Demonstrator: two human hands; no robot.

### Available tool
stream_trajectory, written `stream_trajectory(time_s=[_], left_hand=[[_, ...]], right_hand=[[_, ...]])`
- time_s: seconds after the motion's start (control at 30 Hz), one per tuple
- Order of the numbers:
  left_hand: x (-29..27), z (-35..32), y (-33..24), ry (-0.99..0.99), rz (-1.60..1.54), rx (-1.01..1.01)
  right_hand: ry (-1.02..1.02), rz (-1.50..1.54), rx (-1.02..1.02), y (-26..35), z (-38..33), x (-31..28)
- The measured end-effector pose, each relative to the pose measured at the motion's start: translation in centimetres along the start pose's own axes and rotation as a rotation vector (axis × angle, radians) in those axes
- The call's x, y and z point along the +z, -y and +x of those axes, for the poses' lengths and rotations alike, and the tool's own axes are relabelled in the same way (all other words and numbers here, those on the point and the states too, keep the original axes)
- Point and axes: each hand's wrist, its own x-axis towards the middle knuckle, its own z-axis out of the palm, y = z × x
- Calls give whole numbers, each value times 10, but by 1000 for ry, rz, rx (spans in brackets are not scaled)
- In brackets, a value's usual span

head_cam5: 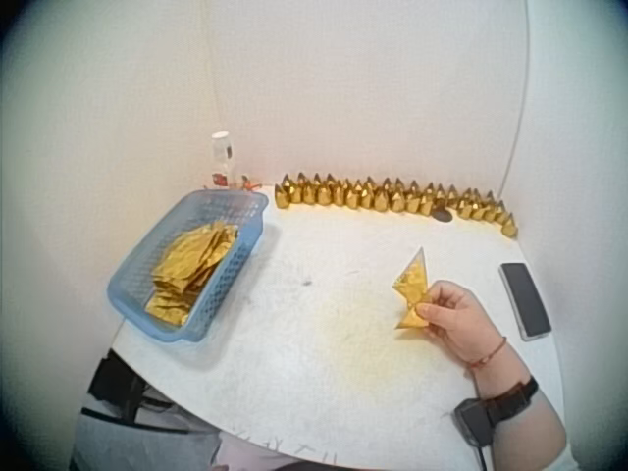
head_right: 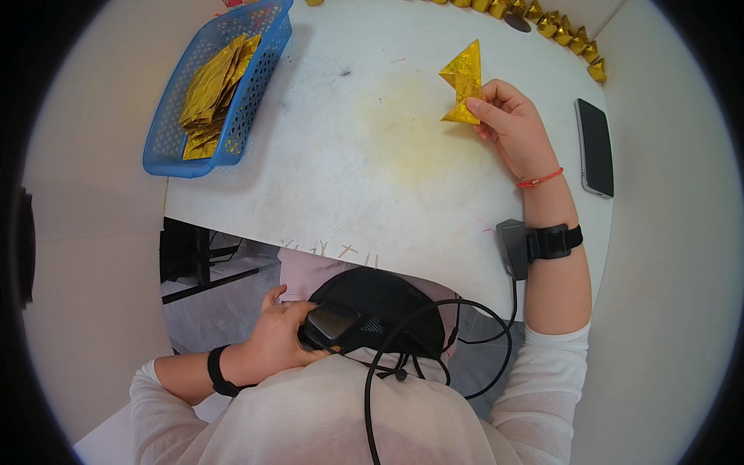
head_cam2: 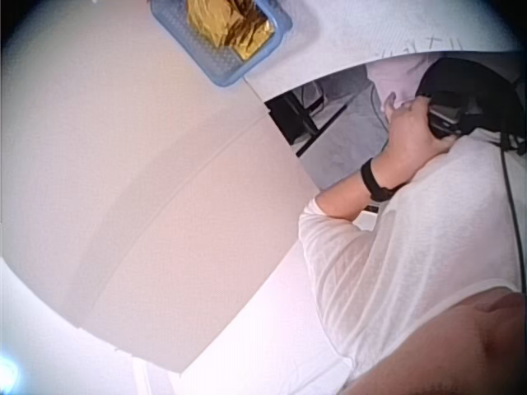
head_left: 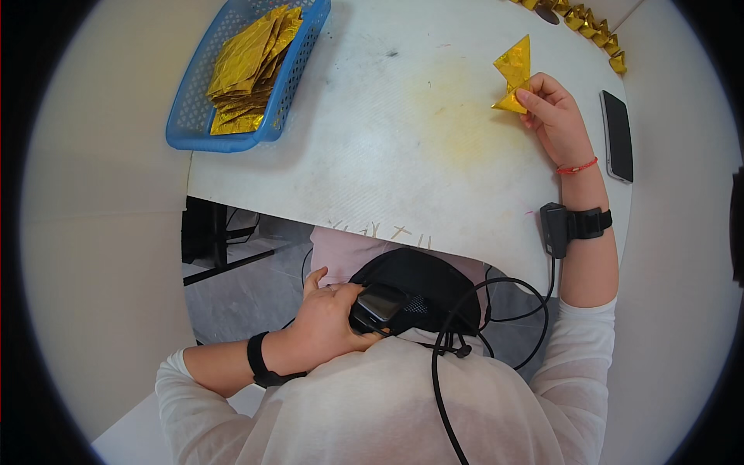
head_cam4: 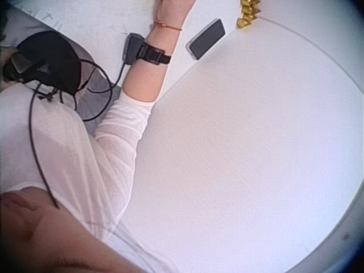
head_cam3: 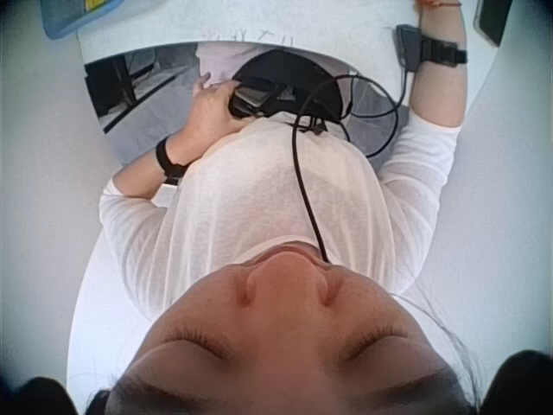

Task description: Folding gold paper into a decorative shape.

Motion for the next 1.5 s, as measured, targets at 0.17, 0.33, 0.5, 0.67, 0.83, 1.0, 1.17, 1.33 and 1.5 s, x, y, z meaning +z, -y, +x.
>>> stream_trajectory(time_s=[0.17, 0.33, 0.5, 0.67, 0.83, 1.0, 1.17, 1.33, 1.5], left_hand=[[-1, 1, -2, 35, 1, -41], [-3, 2, -4, 40, -21, -77], [-1, 0, -3, 20, -23, -58], [1, -1, -1, 37, -17, -57], [4, -4, 1, -18, -28, -17], [7, -5, 1, -60, -31, 13], [11, -7, 4, -102, -12, 71], [11, -9, 5, -106, -6, 89], [12, -6, 5, -147, 21, 136]], right_hand=[[4, -1, 1, 1, 1, 1], [6, 2, 2, 1, 0, 0], [8, 9, -3, 2, -1, 1], [12, 7, -4, 0, -2, -1], [9, -14, -6, -1, 0, 0], [-1, -42, -15, -1, 0, -2], [16, -29, -12, -1, 0, -2], [42, -19, -22, -2, 0, -4], [38, -10, -18, -3, 2, -5]])
